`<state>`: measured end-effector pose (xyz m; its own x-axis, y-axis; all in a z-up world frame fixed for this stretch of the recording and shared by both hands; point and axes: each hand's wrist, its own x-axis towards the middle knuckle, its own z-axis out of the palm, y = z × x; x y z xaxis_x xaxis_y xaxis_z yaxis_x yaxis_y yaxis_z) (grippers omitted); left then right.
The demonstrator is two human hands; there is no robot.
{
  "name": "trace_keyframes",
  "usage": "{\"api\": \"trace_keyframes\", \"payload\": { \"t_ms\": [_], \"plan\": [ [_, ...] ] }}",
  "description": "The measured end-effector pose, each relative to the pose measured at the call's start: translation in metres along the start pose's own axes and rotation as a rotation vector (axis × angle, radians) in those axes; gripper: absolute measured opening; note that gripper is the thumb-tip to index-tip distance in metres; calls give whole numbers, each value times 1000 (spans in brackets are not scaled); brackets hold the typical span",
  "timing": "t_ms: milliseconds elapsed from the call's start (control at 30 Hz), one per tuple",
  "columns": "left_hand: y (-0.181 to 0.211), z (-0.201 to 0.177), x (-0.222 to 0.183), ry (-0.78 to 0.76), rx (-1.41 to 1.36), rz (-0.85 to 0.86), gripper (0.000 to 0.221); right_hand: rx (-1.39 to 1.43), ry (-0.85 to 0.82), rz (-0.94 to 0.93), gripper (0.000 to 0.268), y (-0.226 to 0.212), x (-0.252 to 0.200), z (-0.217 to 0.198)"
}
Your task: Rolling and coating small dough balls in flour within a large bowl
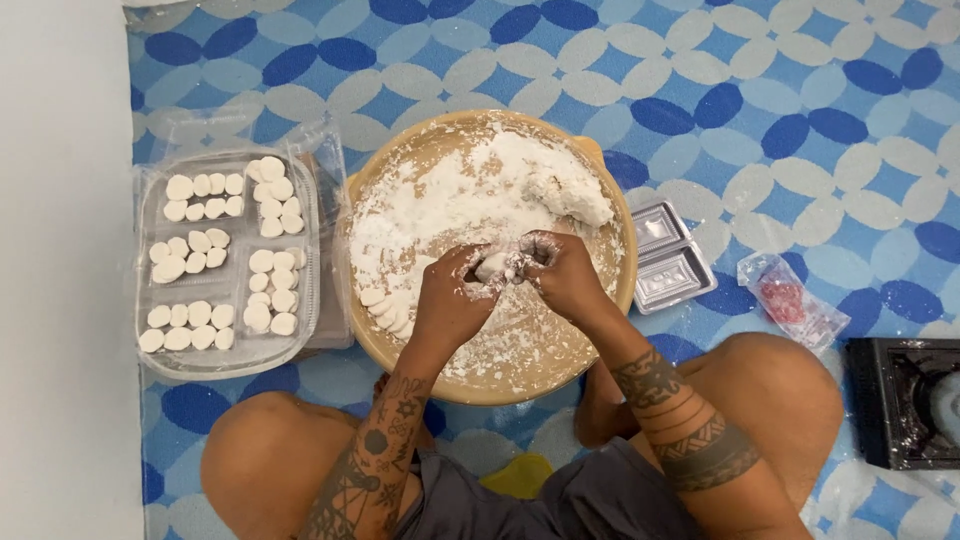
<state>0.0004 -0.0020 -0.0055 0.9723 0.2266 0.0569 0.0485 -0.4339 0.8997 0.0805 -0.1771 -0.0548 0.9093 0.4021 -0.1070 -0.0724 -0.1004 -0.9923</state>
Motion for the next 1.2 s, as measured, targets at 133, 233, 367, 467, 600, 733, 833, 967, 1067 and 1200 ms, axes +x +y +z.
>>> {"api": "trace_keyframes", "payload": {
  "t_ms": [133,233,367,467,600,733,833,967,1067,1200],
  "plan": [
    [-10,1,-2,-30,156,-101,20,-289,14,13,8,-2,-2,16],
    [-18,3,0,-84,237,-140,18,-453,2,86,13,12,6,15],
    [-4,-3,-9,-130,232,-177,20,-595,117,219,26,47,34,-25],
    [0,-8,-11,-116,209,-180,26,-574,403,206,24,58,51,-54],
    [-7,-14,-12,-76,191,-162,30,-603,670,-120,16,24,55,-62],
    [-7,-17,-13,-85,183,-113,31,-743,498,-157,20,67,74,-89],
    [-7,-21,-14,-89,191,-162,33,-996,257,160,58,116,84,-95],
    [-4,-25,-16,-90,177,-161,33,-1196,246,21,63,99,77,-82],
    [-7,-26,-18,-88,177,-152,33,-1245,236,62,62,99,76,-76],
    [-11,-23,-17,-88,172,-113,32,-1312,206,116,57,86,72,-69]
  ]
}}
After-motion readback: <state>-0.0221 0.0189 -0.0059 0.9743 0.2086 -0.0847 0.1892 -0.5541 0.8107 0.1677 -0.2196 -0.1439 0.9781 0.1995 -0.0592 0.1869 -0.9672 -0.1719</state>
